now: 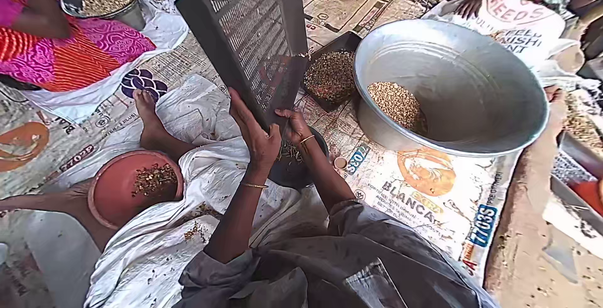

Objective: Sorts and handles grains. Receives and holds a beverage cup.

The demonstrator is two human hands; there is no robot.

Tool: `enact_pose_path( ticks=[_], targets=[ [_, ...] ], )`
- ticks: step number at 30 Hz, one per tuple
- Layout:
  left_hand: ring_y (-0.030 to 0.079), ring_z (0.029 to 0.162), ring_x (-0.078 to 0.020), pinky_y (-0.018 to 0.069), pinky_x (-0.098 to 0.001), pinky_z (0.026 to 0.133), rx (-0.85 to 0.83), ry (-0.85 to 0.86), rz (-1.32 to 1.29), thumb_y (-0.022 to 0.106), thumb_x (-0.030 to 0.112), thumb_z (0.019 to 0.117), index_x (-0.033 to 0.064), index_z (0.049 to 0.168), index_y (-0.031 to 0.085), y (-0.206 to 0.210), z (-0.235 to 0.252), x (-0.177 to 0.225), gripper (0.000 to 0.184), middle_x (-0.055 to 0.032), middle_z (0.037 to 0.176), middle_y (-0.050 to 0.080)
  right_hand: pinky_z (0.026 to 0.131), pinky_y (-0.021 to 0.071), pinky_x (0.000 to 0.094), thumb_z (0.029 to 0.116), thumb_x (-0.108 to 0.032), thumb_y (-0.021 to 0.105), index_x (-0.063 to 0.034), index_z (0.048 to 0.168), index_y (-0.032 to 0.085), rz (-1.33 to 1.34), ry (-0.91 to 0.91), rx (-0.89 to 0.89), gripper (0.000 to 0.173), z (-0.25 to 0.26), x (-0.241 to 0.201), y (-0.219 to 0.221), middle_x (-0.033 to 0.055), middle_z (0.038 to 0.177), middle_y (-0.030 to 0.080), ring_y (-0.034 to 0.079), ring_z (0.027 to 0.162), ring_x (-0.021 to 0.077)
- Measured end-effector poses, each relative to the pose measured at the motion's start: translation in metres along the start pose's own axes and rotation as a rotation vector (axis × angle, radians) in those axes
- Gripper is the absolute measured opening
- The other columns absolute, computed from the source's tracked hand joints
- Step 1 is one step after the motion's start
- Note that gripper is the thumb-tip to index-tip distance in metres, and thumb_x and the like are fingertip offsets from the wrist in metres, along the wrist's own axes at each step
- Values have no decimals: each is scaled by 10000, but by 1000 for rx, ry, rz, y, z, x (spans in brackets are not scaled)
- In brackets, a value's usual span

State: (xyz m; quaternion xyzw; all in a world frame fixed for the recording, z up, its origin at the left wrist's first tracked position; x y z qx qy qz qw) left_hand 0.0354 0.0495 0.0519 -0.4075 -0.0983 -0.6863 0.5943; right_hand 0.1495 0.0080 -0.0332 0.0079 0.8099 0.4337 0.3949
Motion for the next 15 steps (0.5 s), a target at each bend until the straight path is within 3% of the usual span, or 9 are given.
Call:
enact_pose_path(
  ticks=[2,4,6,8,10,12,15],
  targets=[
    [307,1525,-273,291,-361,1233,94,-16,-82,605,43,790,-71,1615,-1,-66,-21,-15,1030,-274,1660,197,755,604,313,994,28,517,-67,1125,548,83,-26,-155,165,10,33,-9,57,935,697,700,813,135],
    [362,1495,-167,334,-320,1223,145,-65,-194,597,71,863,-106,1595,37,-131,-49,-26,938,-216,1654,252,760,605,340,1014,-47,528,-80,1143,559,149,-25,-149,136,15,59,-16,72,961,705,704,842,157],
    [542,1318,-87,467,-305,1117,191,-167,-210,573,26,839,-91,1557,184,-189,-87,-33,825,-109,1488,499,784,605,352,1028,-84,530,-83,1199,533,136,-31,-75,171,14,78,-28,77,990,692,699,868,167],
    [626,1172,-48,542,-300,1014,248,-281,-223,542,-17,802,-43,1523,263,-235,-129,-40,773,-8,1332,605,830,607,373,1041,-106,530,-61,1243,521,70,-63,-56,206,6,93,-32,97,1023,686,700,907,185],
    [666,1051,-20,579,-282,936,356,-423,-252,506,-47,780,7,1433,356,-276,-176,-47,672,69,1177,654,857,599,385,1058,-176,523,-57,1262,535,-42,-86,-87,236,-12,109,-34,95,1052,688,695,946,183],
    [693,915,-12,606,-259,832,501,-548,-285,490,-62,765,66,1230,489,-316,-220,-55,483,99,998,697,833,592,344,1096,-315,432,-113,1264,527,-165,-94,-169,279,-28,118,-29,42,1066,683,683,958,138],
    [708,795,-11,616,-235,737,624,-701,-331,473,-46,770,110,1053,556,-366,-289,-66,333,102,853,722,933,557,335,1112,-407,292,-104,1405,473,-361,-73,-316,459,-52,118,-20,33,1256,639,638,1110,122]
  ],
)
Point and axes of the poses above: each hand's wrist, its own z-axis towards the middle knuckle, its own y-axis out of the palm, x = y × z, the point moved 8 cm from there along z, towards the middle knuckle
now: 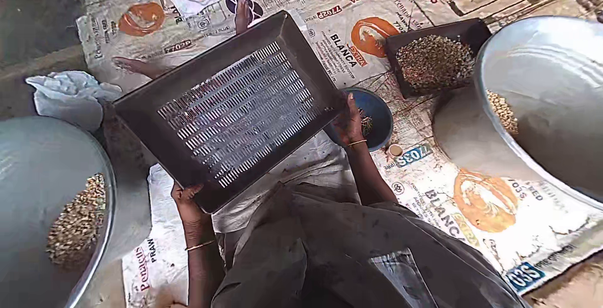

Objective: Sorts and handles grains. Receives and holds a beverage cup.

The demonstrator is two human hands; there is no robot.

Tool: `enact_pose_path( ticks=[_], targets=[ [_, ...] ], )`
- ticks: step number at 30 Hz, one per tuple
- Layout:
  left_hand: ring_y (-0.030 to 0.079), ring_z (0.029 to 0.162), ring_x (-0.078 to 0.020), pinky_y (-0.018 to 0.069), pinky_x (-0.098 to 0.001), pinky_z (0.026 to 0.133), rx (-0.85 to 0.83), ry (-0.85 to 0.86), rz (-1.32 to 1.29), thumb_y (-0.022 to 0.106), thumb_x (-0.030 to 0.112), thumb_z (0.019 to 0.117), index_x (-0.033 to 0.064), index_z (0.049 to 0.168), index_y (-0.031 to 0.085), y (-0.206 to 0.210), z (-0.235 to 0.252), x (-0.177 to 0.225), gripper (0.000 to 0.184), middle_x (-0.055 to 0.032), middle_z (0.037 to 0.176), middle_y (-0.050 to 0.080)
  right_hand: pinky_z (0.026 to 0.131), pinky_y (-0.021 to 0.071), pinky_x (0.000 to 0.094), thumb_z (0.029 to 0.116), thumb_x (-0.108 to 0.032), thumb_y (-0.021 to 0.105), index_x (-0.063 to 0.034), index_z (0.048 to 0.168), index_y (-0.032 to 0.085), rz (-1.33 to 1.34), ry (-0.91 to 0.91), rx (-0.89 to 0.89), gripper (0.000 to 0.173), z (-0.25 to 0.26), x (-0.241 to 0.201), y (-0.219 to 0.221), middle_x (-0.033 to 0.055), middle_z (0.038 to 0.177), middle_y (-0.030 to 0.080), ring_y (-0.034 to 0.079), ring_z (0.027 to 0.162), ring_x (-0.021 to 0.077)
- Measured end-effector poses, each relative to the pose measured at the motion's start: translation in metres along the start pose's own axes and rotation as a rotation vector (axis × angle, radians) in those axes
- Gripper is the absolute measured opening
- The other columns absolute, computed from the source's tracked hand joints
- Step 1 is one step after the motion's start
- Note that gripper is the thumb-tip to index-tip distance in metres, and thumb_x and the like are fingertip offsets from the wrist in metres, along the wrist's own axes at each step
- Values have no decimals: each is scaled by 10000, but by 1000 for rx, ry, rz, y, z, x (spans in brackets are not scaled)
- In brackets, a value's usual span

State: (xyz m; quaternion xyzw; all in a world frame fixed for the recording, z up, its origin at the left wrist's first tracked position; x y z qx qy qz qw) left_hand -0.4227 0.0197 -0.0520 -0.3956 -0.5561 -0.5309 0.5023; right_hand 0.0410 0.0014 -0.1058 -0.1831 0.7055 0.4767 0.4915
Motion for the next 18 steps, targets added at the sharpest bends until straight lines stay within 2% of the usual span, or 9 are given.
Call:
enact_pose_path(
  ticks=[1,2,3,4,9,12,15,16,18],
  targets=[
    [710,781,-5,616,-225,720,28,-54,-12,458,-38,782,126,1035,552,-24,-6,-9,316,107,833,722,971,550,340,1111,-356,316,-49,1419,496,-111,-2,-58,470,-9,-3,6,55,1278,642,637,1132,125],
    [710,778,-2,617,-223,711,49,-110,-33,448,-29,797,141,1029,547,-44,-12,-20,305,108,827,722,954,562,334,1097,-273,401,-12,1329,585,-239,-21,-114,395,-18,-7,13,59,1200,686,662,1074,114],
    [710,779,-1,616,-222,705,65,-170,-47,439,-18,805,153,1025,547,-60,-19,-32,299,105,829,724,852,576,302,1062,-204,509,-28,1166,657,-363,-34,-165,252,-27,-9,21,24,1035,713,672,926,77],
    [712,778,-10,617,-232,701,77,-230,-52,435,-10,808,152,1021,549,-70,-26,-42,292,93,832,723,787,557,271,1026,-165,580,-32,1129,684,-462,-20,-213,198,-36,-7,26,3,973,712,652,848,51],
    [696,734,-21,612,-246,664,67,-347,98,485,-3,782,116,1056,561,-71,-36,-66,309,73,813,698,901,579,319,994,-49,536,0,1188,665,-438,86,-214,238,-45,19,-2,39,1074,714,679,979,98],
    [678,704,3,595,-212,633,27,-381,271,502,-38,789,100,1078,580,-78,-28,-57,329,84,811,689,928,563,312,1008,-87,553,-25,1140,681,-494,105,-306,193,-59,15,-3,8,1057,697,661,993,77],
    [695,744,5,605,-211,666,-112,-378,347,525,-58,734,93,1069,598,-88,-14,-50,375,95,852,716,1014,524,304,1049,-117,525,28,1237,673,-618,118,-370,279,-74,-4,-19,60,1176,713,658,1090,79],
    [699,751,8,608,-209,673,-148,-368,342,528,-57,722,103,1057,603,-93,-9,-50,379,106,854,725,1049,524,331,1049,-107,511,58,1275,651,-629,77,-326,312,-76,-18,-31,110,1232,705,665,1139,126],
    [697,748,27,606,-196,673,-181,-369,372,529,-64,713,113,1045,600,-100,-2,-50,383,126,851,726,1030,546,355,1035,-94,531,86,1283,624,-615,-66,-48,321,-82,-56,-74,147,1239,693,678,1131,167]
  ],
)
Point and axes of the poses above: each hand's wrist, its own z-axis towards the middle knuckle, its own y-axis out of the palm, x = y × z, the point moved 8 cm from there along z, towards the middle knuckle
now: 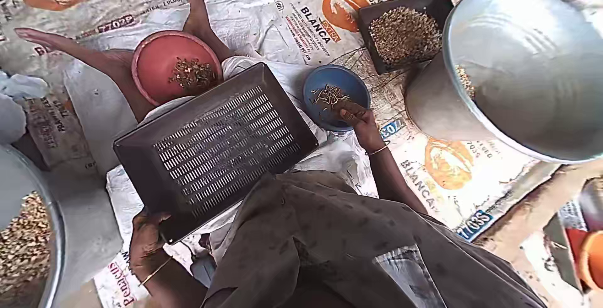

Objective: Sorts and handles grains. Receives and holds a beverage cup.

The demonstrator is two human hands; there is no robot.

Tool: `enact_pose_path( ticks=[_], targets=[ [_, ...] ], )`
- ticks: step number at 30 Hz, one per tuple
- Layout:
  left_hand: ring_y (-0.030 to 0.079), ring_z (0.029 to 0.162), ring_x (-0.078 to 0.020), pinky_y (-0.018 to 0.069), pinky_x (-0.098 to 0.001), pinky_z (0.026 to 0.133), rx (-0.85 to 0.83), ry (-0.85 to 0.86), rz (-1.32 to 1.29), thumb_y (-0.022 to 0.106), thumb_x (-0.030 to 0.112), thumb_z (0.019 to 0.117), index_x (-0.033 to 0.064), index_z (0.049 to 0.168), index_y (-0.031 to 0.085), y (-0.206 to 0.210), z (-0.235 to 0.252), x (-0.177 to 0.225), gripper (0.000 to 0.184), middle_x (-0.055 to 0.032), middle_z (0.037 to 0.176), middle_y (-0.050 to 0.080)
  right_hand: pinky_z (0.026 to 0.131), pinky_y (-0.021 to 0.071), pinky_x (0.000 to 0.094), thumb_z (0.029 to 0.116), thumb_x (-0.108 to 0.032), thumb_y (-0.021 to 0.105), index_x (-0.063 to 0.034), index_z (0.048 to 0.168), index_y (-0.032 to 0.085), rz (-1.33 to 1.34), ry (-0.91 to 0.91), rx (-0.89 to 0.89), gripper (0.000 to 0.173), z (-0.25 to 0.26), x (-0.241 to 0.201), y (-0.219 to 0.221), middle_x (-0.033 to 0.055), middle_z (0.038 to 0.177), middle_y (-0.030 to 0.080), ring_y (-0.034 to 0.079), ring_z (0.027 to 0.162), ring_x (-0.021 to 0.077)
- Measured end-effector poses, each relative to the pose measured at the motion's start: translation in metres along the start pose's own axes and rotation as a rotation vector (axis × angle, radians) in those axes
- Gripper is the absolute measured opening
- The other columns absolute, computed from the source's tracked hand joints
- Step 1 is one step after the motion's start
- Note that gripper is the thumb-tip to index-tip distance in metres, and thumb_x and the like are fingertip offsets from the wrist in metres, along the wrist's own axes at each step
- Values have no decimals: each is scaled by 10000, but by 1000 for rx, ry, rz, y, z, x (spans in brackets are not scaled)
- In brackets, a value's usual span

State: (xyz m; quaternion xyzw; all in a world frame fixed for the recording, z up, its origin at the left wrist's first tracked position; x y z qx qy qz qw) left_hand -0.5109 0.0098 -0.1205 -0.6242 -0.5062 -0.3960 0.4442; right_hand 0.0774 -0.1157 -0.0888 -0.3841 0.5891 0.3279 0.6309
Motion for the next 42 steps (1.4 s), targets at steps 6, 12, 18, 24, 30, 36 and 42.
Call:
enact_pose_path(
  ticks=[6,12,18,24,30,36,42],
  targets=[
    [613,1193,-423,459,-595,1032,86,-174,948,628,190,1007,-114,1282,599,-3,11,32,411,-341,1252,624,776,642,353,1061,-77,492,-16,1115,598,147,13,736,133,-66,3,-164,57,965,745,751,829,177],
    [304,1510,-458,259,-449,1243,390,281,1017,591,292,999,-54,1533,412,75,1,129,661,-340,1595,321,979,544,429,1001,-169,625,62,1285,624,-533,321,617,367,-90,54,-202,241,1241,677,694,1093,279],
    [629,1187,-257,544,-313,965,-391,731,607,495,203,1035,-67,1338,612,231,-16,129,423,-298,1387,552,927,548,522,1006,-126,587,68,1170,681,-600,328,387,270,-12,80,-180,249,1144,700,701,1004,349],
    [706,1050,-386,546,-483,943,-723,852,658,514,136,983,-60,1139,742,306,-25,54,339,-253,1156,717,1114,431,549,1037,-54,477,59,1327,632,-808,132,217,348,152,73,-153,283,1317,645,611,1261,428],
    [704,1052,-290,555,-383,936,-739,756,651,552,135,973,-43,1204,724,297,-15,52,339,-229,1162,711,1121,413,619,1025,-154,569,15,1395,584,-975,208,7,406,240,139,-145,271,1407,589,551,1331,449],
    [709,988,-248,569,-332,895,-726,706,709,533,99,974,-75,1166,715,308,-20,66,317,-230,1143,706,1099,434,598,1007,-110,597,43,1346,616,-1073,226,15,372,221,140,-144,295,1379,589,552,1312,466],
    [709,960,-190,558,-273,877,-732,756,685,516,120,974,-69,1160,719,307,-19,62,333,-216,1116,717,1067,462,564,959,-28,585,52,1143,704,-854,289,204,233,200,93,-156,271,1244,667,621,1226,409]
  ],
)
Point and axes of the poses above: each hand's wrist, its own z-axis towards the middle knuckle, its own y-axis out of the palm, x = y × z, the point moved 8 cm from there along z, towards the middle knuckle
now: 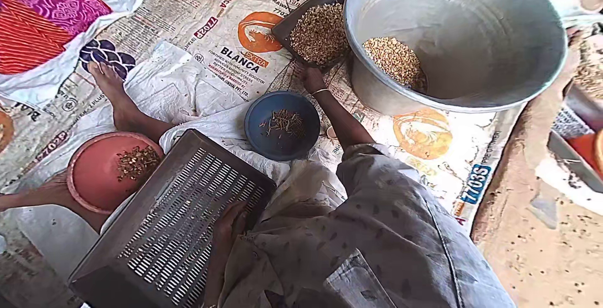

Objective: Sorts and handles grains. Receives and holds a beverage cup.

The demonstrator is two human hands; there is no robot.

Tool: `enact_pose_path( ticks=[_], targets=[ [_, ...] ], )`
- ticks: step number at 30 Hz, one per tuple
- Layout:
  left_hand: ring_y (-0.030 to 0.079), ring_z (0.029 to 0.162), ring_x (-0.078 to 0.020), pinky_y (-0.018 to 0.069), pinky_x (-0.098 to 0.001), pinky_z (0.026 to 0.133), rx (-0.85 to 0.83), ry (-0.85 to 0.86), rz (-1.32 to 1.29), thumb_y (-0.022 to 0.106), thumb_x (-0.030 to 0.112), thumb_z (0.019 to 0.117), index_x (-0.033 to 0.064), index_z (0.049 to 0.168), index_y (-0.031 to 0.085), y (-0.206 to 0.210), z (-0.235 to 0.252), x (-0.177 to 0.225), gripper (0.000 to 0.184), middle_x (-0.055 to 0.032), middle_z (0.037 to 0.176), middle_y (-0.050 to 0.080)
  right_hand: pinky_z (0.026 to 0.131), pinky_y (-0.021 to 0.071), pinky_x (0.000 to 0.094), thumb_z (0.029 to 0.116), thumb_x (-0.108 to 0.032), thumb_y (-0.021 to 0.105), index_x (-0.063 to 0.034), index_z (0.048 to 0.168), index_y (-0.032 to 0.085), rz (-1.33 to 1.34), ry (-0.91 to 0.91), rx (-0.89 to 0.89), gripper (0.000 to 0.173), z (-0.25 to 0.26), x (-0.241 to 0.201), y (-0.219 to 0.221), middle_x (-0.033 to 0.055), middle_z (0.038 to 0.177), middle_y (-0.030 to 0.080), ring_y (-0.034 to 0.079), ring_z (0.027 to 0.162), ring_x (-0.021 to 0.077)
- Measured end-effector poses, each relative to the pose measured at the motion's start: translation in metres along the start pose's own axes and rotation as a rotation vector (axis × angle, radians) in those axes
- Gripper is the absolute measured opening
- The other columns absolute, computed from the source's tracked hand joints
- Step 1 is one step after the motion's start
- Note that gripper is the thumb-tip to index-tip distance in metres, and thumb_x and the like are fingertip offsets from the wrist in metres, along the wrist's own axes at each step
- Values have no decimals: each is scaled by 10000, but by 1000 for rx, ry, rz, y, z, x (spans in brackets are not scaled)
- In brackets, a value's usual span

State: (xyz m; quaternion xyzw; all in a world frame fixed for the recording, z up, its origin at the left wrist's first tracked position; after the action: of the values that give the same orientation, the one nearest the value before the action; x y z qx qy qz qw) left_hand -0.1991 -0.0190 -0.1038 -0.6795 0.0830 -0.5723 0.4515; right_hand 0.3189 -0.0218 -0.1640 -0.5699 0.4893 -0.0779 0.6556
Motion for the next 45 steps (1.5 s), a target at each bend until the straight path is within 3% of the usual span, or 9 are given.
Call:
enact_pose_path(
  ticks=[3,7,12,15,25,31,35,40,45],
  targets=[
    [699,972,-159,546,-243,887,13,6,-34,527,118,979,-72,1161,716,1,-1,-4,324,-214,1127,713,838,589,364,928,3,649,32,1036,749,513,-353,100,150,-70,-81,-43,146,971,755,727,860,191],
    [683,979,-97,532,-197,897,38,29,-74,509,121,998,-61,1171,717,0,-2,-2,326,-189,1136,710,1118,483,361,971,-41,636,75,1269,681,592,-836,129,323,-180,-142,-95,229,1350,651,630,1282,267],
    [685,1014,-75,536,-190,930,97,22,-172,488,99,1007,-78,1146,714,-15,-1,13,319,-187,1158,703,1073,498,381,999,-92,620,61,1147,718,254,-492,934,234,-269,-7,-215,227,1246,685,631,1243,286],
    [682,1015,-73,547,-203,931,51,61,-221,465,102,1019,-90,1155,701,-22,15,36,334,-176,1173,697,1252,204,565,940,-332,703,-7,1421,573,-241,-104,686,596,-304,69,-245,247,1502,515,372,1483,431],
    [710,1035,-164,588,-325,938,-487,191,-660,469,113,1038,-24,1321,617,41,107,178,347,-95,1206,714,754,461,716,911,-60,572,4,1003,731,-521,147,394,195,-335,95,-235,312,898,705,676,915,554],
    [683,1152,-211,553,-359,1009,-734,-86,-814,411,171,1095,-5,1582,285,121,150,222,532,-170,1374,623,1018,421,634,938,-154,725,-48,1211,735,-238,-45,536,293,-419,96,-211,174,1241,717,641,1195,410],
    [676,1152,-259,562,-382,985,-646,-227,-953,416,311,1114,28,1590,243,165,204,251,580,-215,1399,578,1271,260,399,972,-483,651,11,1587,316,240,53,942,856,-460,169,-251,170,1667,287,276,1552,240],
    [701,1020,-272,599,-379,890,-507,-310,-1083,493,200,1097,52,1597,194,190,229,260,601,-255,1353,561,1019,548,453,996,-150,610,-110,1457,420,1350,155,1101,500,-400,242,-245,91,1355,601,618,1229,206],
    [664,1010,-221,583,-339,874,-365,-327,-1243,535,16,1038,35,1571,206,167,252,232,627,-218,1333,536,938,571,475,786,125,545,-64,1360,444,1273,-62,1028,613,-362,199,-283,122,1249,617,641,1126,236]
  ],
)
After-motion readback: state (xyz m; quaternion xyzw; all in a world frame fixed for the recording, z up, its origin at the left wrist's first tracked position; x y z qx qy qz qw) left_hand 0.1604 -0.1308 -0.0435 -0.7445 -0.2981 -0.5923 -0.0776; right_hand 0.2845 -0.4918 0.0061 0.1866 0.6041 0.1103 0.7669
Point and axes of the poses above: each hand's wrist, its own z-axis towards the middle knuckle, its own y-axis out of the palm, x = y × z, the point moved 8 cm from there along z, towards the middle knuckle
